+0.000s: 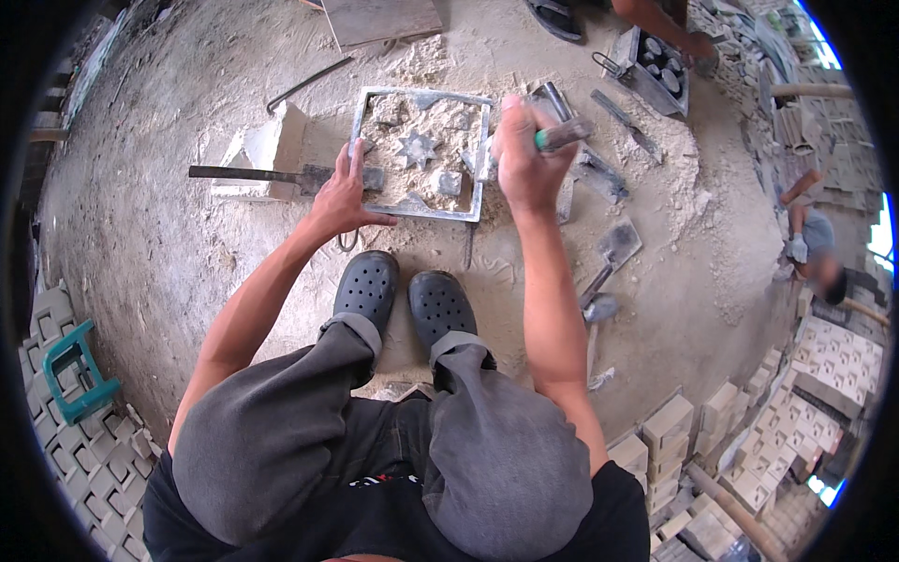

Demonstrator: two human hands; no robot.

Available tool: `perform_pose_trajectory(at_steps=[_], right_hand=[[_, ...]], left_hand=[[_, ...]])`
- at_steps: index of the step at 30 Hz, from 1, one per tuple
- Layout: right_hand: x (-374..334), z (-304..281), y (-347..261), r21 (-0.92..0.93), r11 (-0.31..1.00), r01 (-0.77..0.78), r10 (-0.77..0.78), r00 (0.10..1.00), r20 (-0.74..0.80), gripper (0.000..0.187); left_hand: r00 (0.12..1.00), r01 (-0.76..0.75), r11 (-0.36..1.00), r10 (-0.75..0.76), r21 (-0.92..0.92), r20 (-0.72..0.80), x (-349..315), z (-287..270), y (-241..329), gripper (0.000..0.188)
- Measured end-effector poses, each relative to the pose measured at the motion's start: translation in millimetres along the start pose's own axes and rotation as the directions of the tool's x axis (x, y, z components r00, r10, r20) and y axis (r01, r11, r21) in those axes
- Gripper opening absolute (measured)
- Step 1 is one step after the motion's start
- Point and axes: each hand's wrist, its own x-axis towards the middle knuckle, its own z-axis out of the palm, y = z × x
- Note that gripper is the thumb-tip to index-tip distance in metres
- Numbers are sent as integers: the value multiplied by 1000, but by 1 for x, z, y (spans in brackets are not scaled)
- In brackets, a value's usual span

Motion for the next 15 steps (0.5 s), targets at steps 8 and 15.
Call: perform_pose_trajectory(at_steps=[8, 15], right_hand=[[-35, 3, 74, -176, 972, -156, 174, 980, 96, 44], [-15, -16, 46, -28, 998, -49, 52, 991, 126, 46]], left_hand=[[992, -54, 998, 52, -18, -117, 4, 13, -11, 157], [1000, -14, 1000, 13, -18, -22, 4, 3, 0, 157]])
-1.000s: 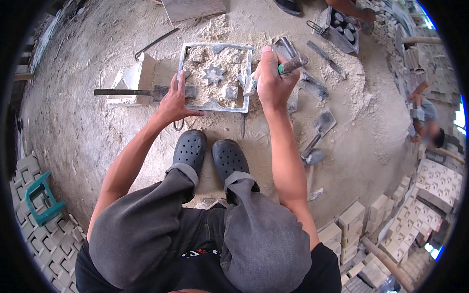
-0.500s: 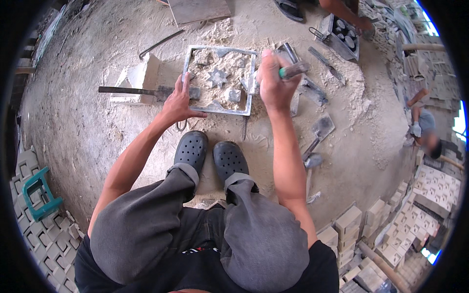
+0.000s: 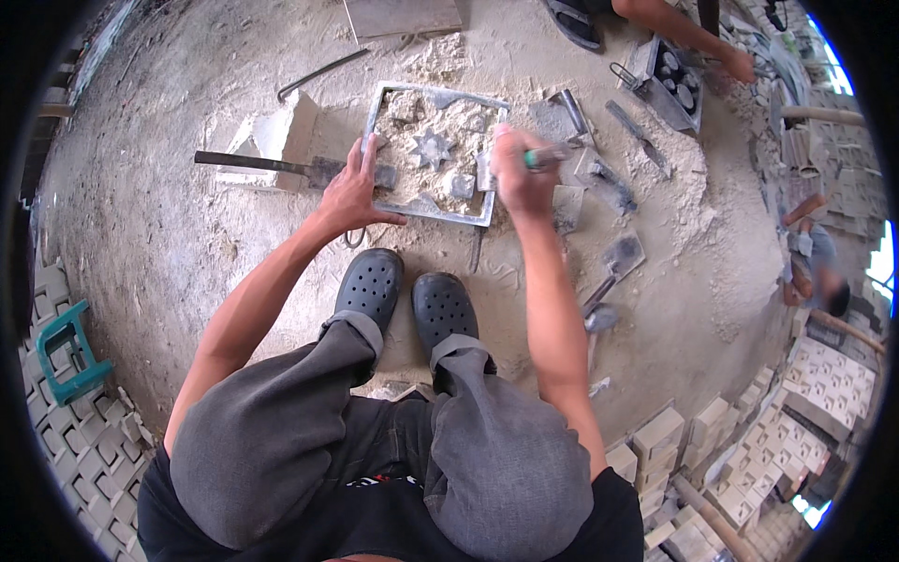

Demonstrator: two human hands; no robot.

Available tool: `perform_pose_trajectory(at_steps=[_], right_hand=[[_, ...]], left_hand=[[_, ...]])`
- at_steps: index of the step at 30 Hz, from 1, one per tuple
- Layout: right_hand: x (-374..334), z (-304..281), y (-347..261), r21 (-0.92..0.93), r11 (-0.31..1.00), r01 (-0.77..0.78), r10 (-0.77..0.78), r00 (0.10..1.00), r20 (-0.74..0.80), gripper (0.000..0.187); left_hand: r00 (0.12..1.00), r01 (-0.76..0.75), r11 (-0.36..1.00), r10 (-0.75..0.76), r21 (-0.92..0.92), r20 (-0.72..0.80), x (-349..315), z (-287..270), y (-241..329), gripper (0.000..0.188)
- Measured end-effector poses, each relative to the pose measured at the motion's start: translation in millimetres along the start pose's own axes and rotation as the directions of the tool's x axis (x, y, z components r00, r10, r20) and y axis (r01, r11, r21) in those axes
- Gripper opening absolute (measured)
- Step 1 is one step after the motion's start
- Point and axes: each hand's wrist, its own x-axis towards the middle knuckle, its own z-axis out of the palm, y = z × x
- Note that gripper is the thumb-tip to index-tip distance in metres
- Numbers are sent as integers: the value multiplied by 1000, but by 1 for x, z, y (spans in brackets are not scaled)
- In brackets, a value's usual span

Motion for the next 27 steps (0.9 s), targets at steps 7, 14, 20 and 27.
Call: perform_pose_trajectory(at_steps=[7, 14, 20, 27], right_hand=[[-4, 7, 38, -94, 980, -172, 173, 985, -7, 44], [-17, 10, -11, 27, 993, -111, 114, 956, -270, 44], [-22, 15, 30, -184, 936, -299, 256, 941, -223, 46], [-12, 18, -27, -53, 978, -201, 176, 936, -304, 45]], left_hand=[[1000, -3, 1000, 3, -12, -9, -3, 1, -4, 158], [1000, 15, 1000, -15, 3, 24, -2, 0, 3, 159], [1000, -6, 1000, 6, 11, -9, 3, 2, -2, 159], [999, 16, 1000, -15, -26, 36, -2, -1, 2, 157]])
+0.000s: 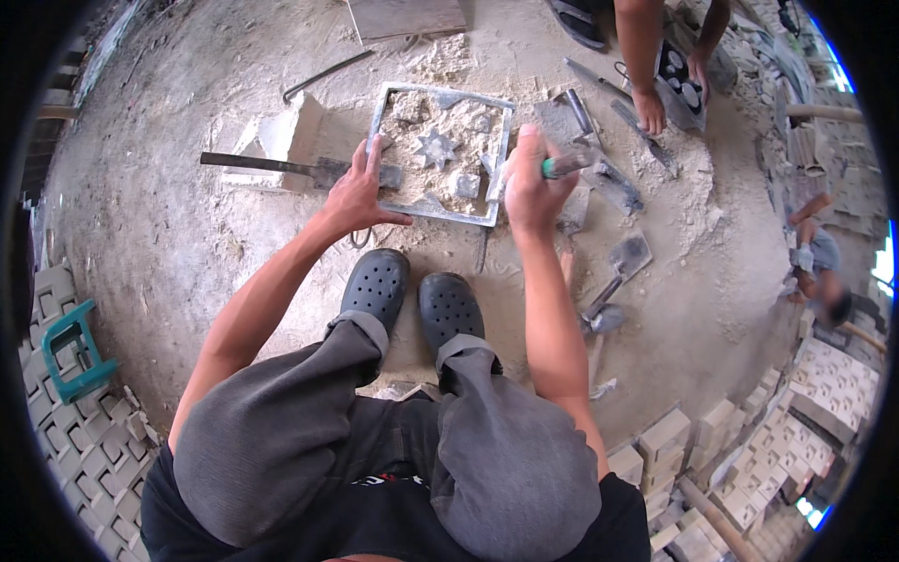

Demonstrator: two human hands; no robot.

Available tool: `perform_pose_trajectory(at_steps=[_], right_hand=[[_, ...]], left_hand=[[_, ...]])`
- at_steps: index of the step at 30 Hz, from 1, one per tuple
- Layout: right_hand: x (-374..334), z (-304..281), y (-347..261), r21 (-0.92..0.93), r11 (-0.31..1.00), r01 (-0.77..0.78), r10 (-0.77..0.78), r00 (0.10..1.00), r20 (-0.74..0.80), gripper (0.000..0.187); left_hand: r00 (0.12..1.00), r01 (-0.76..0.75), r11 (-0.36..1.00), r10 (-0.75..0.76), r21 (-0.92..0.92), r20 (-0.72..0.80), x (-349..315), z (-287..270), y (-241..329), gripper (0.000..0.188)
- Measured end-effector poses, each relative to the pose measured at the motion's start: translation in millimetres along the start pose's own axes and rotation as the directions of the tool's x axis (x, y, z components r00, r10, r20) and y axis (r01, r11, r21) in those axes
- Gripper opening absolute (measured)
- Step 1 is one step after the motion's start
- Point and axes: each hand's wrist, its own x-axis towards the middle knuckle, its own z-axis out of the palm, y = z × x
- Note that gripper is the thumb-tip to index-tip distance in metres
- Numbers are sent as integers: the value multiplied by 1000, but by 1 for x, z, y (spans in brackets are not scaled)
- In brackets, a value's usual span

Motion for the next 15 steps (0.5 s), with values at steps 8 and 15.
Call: perform_pose_trajectory(at_steps=[8, 15], right_hand=[[-11, -18, 76, 31, 994, -106, 88, 929, 360, 39], [38, 4, 37, -10, 985, -175, 114, 594, 796, 35]], left_hand=[[1000, -1, 1000, 2, 16, -11, -1, 2, 0, 157], [1000, 21, 1000, -21, 8, 1, -1, -2, 3, 158]])
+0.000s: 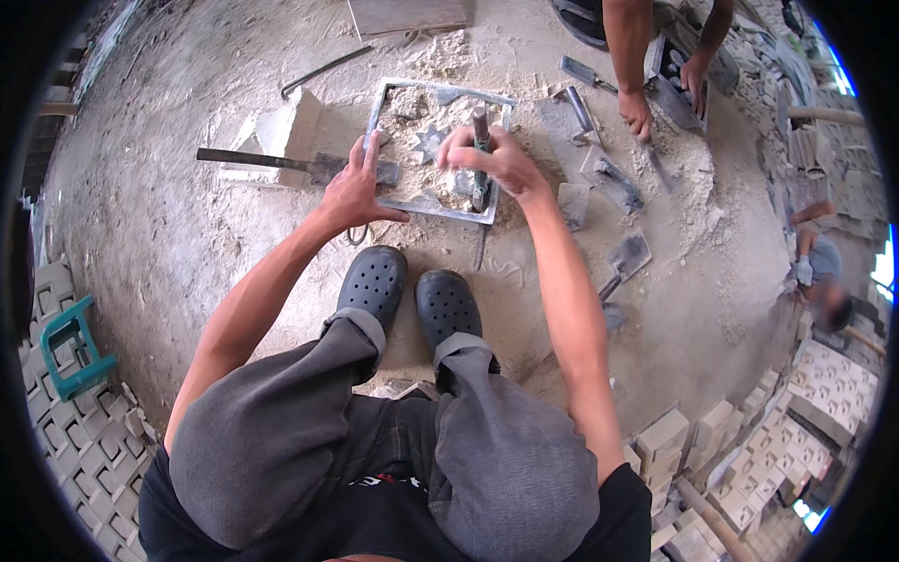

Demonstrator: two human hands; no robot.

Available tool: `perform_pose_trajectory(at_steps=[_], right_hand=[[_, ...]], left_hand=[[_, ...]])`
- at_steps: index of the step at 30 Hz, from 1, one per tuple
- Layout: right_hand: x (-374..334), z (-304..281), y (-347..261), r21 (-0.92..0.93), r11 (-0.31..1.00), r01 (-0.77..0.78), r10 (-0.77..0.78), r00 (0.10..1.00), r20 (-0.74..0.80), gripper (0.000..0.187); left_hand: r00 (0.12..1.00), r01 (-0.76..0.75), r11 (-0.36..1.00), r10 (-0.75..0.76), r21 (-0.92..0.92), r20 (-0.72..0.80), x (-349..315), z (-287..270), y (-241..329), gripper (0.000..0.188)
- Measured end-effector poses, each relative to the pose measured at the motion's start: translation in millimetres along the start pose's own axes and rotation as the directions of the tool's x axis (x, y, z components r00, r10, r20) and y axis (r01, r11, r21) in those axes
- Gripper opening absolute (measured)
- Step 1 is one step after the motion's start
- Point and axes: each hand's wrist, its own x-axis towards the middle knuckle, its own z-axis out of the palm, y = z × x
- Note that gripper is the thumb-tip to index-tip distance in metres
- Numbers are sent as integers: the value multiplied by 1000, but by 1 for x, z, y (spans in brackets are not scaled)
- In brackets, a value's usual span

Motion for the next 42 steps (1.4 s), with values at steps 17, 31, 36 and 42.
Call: perform_pose_trajectory(at_steps=[17, 31, 36, 42], right_hand=[[-28, 42, -97, 195, 907, 373, -146, 714, -685, 50], [-33, 48, -75, 133, 908, 398, -144, 593, -793, 47], [-43, 53, 43, -130, 987, 93, -160, 518, -840, 43], [-29, 57, -39, 4, 977, 215, -116, 544, -831, 48]], left_hand=[[993, -53, 999, 52, -1, -109, 1, 13, -12, 158], [996, -41, 999, 42, 14, -85, 0, 9, -10, 158], [994, -78, 997, 78, -7, -77, 5, 13, -2, 158], [999, -31, 1000, 30, -4, -42, 0, 4, -9, 157]])
